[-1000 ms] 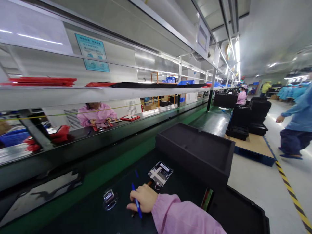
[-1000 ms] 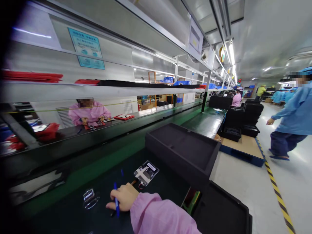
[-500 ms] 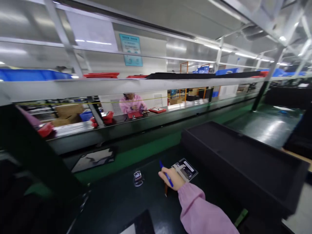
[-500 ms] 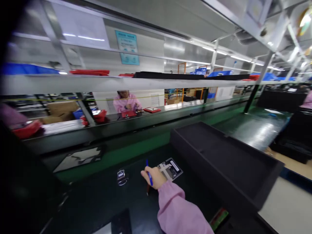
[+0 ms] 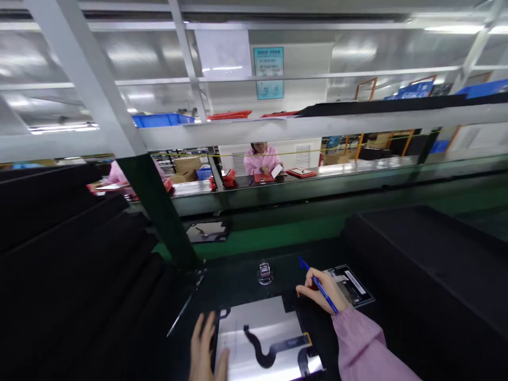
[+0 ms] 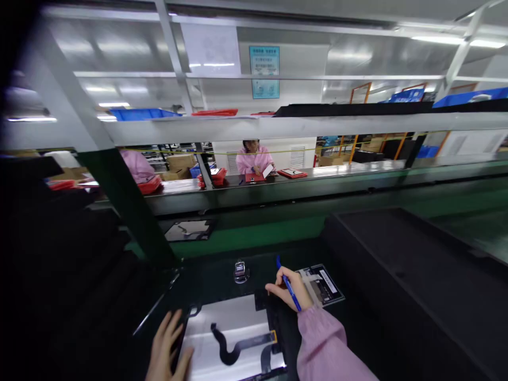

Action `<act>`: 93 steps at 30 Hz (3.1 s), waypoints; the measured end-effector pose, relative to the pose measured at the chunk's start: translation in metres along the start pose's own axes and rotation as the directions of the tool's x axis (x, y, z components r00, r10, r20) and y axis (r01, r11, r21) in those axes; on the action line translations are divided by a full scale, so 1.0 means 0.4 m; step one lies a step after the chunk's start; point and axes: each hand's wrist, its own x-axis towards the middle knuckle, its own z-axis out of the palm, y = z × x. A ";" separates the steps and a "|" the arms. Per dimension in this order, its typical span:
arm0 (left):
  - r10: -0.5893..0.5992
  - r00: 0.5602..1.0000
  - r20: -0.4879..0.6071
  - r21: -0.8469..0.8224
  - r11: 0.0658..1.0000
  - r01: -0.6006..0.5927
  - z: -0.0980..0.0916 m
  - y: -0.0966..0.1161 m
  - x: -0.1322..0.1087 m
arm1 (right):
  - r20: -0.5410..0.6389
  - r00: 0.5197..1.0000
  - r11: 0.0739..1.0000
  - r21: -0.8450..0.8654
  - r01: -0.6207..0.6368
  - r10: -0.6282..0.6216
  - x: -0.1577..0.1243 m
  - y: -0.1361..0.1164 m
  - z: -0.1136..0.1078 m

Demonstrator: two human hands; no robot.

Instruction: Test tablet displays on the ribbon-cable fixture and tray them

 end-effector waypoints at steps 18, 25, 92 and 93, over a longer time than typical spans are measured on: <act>-0.212 0.804 0.556 -0.445 0.741 0.503 0.111 0.186 0.069 | 0.237 0.967 0.975 0.174 -0.135 0.091 -0.003 -0.023 0.002; -0.215 0.772 0.598 -0.577 0.553 0.601 0.227 0.210 0.077 | 0.237 0.966 0.978 0.152 -0.141 0.103 -0.002 -0.018 -0.001; -0.126 0.769 0.627 -0.449 0.748 0.488 0.250 0.200 0.062 | -0.180 0.982 0.998 0.005 0.060 -0.058 0.010 0.007 -0.042; -0.114 0.777 0.619 -0.451 0.759 0.470 0.247 0.200 0.060 | -0.261 0.965 0.999 -0.006 0.040 -0.040 0.014 0.019 -0.056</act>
